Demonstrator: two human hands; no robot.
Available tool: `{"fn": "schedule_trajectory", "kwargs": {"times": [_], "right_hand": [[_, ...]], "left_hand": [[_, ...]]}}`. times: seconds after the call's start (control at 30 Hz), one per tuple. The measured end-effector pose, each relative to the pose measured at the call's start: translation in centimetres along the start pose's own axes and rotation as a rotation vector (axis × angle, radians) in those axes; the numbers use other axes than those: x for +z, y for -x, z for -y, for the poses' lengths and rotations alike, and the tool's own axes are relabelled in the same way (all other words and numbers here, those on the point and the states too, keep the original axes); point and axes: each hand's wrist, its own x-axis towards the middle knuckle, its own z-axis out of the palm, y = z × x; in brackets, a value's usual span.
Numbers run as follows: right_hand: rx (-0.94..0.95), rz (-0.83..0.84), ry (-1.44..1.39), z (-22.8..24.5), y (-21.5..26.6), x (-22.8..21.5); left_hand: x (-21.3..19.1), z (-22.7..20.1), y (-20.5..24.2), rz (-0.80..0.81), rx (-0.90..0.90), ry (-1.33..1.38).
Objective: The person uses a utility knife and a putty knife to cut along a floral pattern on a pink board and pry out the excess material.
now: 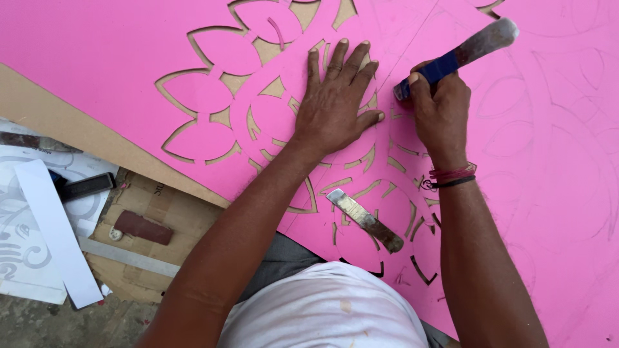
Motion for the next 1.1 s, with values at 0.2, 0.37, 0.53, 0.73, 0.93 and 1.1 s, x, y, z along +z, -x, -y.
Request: {"fn": "schedule_trajectory", "kwargs": {"times": [0.2,0.37,0.53,0.73,0.93,1.1], "right_hand": [[-0.011,0.005,0.016,0.2,0.1,0.0],[-0.003,0.016,0.037,0.2,0.1,0.0],[-0.070,-0.009,0.058,0.3,0.3,0.2],[-0.278,0.062,0.227,0.1,-1.1,-0.1],[-0.149,0.161,0.344,1.4,-2.8,-0.7],[-0.135,0.169,0.301,2.2,-1.6,-0.7]], "left_hand": [[0.0,0.1,-0.1,0.012,0.002,0.013],[0.1,0.1,0.0,-0.005,0.010,0.019],[-0.1,0.0,0.0,-0.006,0.009,0.029],[-0.1,0.0,0.0,0.005,0.007,0.029],[-0.9,-0.3,-0.4,-0.007,-0.010,0.035],[-0.4,-0.2,-0.2,0.003,-0.012,0.030]]}}
